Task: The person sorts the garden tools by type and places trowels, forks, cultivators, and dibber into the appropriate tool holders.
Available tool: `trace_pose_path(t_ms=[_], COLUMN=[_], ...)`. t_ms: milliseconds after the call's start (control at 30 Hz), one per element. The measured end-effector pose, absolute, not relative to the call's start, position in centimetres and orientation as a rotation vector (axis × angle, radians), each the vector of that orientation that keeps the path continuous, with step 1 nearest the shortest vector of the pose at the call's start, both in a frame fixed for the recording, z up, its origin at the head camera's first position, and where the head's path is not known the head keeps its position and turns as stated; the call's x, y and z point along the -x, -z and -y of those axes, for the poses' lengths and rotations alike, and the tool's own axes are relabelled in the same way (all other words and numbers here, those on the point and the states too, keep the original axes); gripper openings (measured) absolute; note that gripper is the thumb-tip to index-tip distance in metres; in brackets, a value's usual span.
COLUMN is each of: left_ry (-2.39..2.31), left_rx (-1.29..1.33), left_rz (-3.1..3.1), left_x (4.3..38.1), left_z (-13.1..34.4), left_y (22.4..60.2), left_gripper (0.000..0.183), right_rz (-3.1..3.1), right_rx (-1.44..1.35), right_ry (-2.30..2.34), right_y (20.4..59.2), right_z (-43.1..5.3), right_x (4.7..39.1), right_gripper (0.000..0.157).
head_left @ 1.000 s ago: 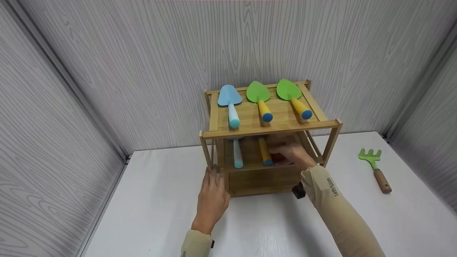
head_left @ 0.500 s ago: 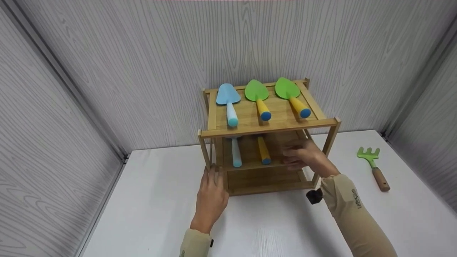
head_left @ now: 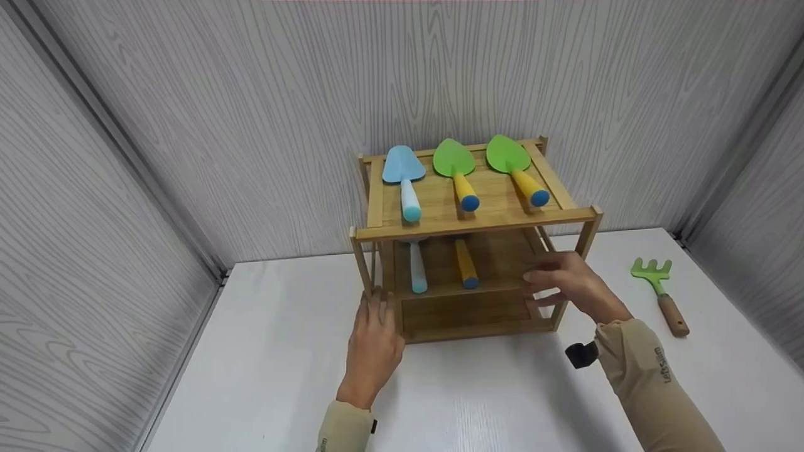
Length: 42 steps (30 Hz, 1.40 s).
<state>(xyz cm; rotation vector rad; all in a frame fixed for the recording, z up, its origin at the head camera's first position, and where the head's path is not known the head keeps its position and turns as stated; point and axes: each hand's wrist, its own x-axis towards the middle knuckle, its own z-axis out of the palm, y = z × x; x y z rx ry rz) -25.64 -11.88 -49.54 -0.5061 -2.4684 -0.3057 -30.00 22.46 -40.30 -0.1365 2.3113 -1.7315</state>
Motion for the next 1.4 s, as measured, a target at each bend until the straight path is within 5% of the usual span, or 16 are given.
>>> trace_pose_path(t_ms=[900, 1400], left_ry=[0.28, 0.286], left_rx=[0.493, 0.495], left_rz=[2.475, 2.49], left_x=[25.7, 25.7], left_z=[11.8, 11.9], left_y=[49.5, 49.5], left_gripper=[0.06, 0.063], right_rz=[-2.268, -2.285], right_rx=[0.18, -0.075], right_ry=[1.758, 1.703], right_y=[43.1, 45.5], right_z=[-28.5, -33.4], right_x=[27.9, 28.0], right_gripper=[0.051, 0.051])
